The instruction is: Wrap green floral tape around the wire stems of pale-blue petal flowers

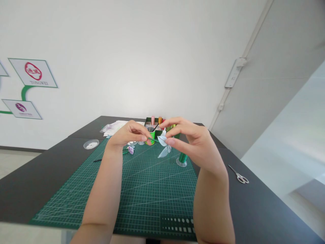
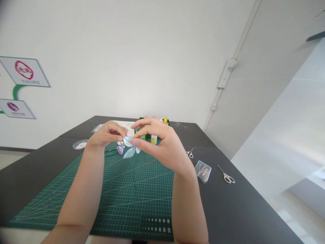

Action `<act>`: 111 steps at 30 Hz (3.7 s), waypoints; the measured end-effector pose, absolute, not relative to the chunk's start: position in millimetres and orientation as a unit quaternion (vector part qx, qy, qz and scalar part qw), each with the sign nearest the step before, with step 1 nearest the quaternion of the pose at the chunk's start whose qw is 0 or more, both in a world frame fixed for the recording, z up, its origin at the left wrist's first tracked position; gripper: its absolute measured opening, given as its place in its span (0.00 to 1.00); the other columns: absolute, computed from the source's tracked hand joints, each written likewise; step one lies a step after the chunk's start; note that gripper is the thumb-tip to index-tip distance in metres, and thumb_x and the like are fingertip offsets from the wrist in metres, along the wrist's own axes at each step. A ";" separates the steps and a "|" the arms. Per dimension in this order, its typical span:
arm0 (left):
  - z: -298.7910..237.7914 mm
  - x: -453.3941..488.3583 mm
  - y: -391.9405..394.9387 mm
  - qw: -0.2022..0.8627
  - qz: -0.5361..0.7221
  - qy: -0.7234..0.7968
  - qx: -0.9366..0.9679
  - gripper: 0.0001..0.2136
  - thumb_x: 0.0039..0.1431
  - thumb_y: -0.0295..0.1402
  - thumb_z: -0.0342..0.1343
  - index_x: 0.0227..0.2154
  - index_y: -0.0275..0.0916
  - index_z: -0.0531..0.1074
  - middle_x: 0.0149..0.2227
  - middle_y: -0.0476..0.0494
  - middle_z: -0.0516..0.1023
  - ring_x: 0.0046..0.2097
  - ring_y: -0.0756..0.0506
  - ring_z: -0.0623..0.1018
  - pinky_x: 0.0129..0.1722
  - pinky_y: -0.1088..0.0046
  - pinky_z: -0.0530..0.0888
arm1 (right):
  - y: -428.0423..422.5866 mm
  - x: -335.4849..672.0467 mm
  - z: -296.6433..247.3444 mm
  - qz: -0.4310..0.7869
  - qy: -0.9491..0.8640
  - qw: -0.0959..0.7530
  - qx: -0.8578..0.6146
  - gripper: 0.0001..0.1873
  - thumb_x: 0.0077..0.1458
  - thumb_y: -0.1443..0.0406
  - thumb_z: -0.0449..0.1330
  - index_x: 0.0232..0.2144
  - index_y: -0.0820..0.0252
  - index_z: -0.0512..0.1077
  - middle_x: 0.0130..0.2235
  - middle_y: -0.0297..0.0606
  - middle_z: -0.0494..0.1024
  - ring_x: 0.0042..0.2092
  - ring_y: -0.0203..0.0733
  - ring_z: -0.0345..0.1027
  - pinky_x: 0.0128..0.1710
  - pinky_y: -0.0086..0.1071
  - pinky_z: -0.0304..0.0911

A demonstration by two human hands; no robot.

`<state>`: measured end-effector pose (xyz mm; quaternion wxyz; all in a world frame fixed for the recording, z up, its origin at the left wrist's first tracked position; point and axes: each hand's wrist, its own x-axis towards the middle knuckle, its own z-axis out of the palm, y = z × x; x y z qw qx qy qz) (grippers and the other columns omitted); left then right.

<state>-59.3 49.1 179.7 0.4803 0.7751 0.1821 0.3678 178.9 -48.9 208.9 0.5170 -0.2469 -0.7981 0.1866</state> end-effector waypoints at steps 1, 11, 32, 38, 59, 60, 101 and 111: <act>180.5 -59.2 48.3 0.481 0.366 0.179 0.776 0.14 0.46 0.44 0.74 0.24 0.37 0.82 0.25 0.41 0.83 0.28 0.46 0.81 0.33 0.70 0.78 | -47.9 180.3 209.0 0.193 -0.801 0.514 -0.241 0.06 0.59 0.64 0.66 0.29 0.52 0.80 0.46 0.38 0.83 0.51 0.46 0.75 0.59 0.46 0.65; 183.1 -63.1 45.2 0.474 0.293 0.168 0.813 0.14 0.50 0.45 0.72 0.29 0.39 0.85 0.24 0.40 0.83 0.26 0.48 0.80 0.30 0.73 0.78 | -48.5 181.9 206.2 0.191 -0.765 0.563 -0.249 0.09 0.61 0.64 0.65 0.27 0.53 0.79 0.44 0.38 0.82 0.51 0.47 0.74 0.54 0.44 0.68; 178.9 -86.7 50.5 0.447 0.322 0.148 0.821 0.14 0.50 0.47 0.72 0.27 0.40 0.85 0.22 0.40 0.80 0.24 0.48 0.78 0.27 0.72 0.74 | -3.9 257.2 194.5 -0.006 -0.494 0.746 -0.447 0.08 0.57 0.59 0.65 0.29 0.56 0.78 0.32 0.38 0.80 0.40 0.46 0.74 0.47 0.43 0.67; 179.4 -89.6 51.0 0.432 0.343 0.122 0.825 0.11 0.54 0.43 0.71 0.29 0.40 0.86 0.23 0.39 0.82 0.25 0.47 0.80 0.26 0.73 0.76 | 7.2 281.4 186.4 0.012 -0.474 0.639 -0.606 0.10 0.52 0.58 0.67 0.29 0.59 0.81 0.30 0.39 0.79 0.35 0.46 0.71 0.44 0.46 0.66; 179.0 -85.2 52.1 0.437 0.352 0.152 0.813 0.10 0.51 0.45 0.72 0.28 0.44 0.86 0.23 0.39 0.82 0.26 0.44 0.81 0.27 0.70 0.78 | -36.6 184.9 203.7 0.287 -0.896 0.288 -0.177 0.35 0.59 0.65 0.68 0.66 0.52 0.65 0.57 0.41 0.76 0.58 0.45 0.72 0.62 0.42 0.65; 179.4 -85.0 51.5 0.437 0.364 0.159 0.807 0.11 0.50 0.45 0.73 0.27 0.43 0.86 0.23 0.39 0.82 0.26 0.44 0.81 0.27 0.70 0.78 | -39.9 184.7 204.5 0.276 -0.892 0.297 -0.200 0.37 0.57 0.64 0.70 0.66 0.52 0.64 0.57 0.41 0.76 0.58 0.46 0.72 0.62 0.43 0.65; 196.3 -39.5 13.4 0.220 0.369 0.367 0.825 0.09 0.60 0.35 0.61 0.36 0.43 0.86 0.33 0.44 0.86 0.30 0.47 0.80 0.29 0.74 0.73 | -52.9 219.6 213.2 0.207 -0.685 0.544 -0.439 0.10 0.59 0.62 0.63 0.37 0.57 0.85 0.20 0.31 0.70 0.21 0.31 0.59 0.20 0.27 0.54; 206.9 -56.2 -6.1 0.276 0.382 0.326 0.819 0.08 0.59 0.37 0.64 0.36 0.44 0.87 0.33 0.42 0.86 0.28 0.47 0.80 0.22 0.75 0.74 | -36.1 238.1 207.5 0.234 -0.704 0.473 -0.475 0.17 0.59 0.62 0.61 0.48 0.59 0.83 0.22 0.29 0.70 0.21 0.31 0.58 0.23 0.28 0.57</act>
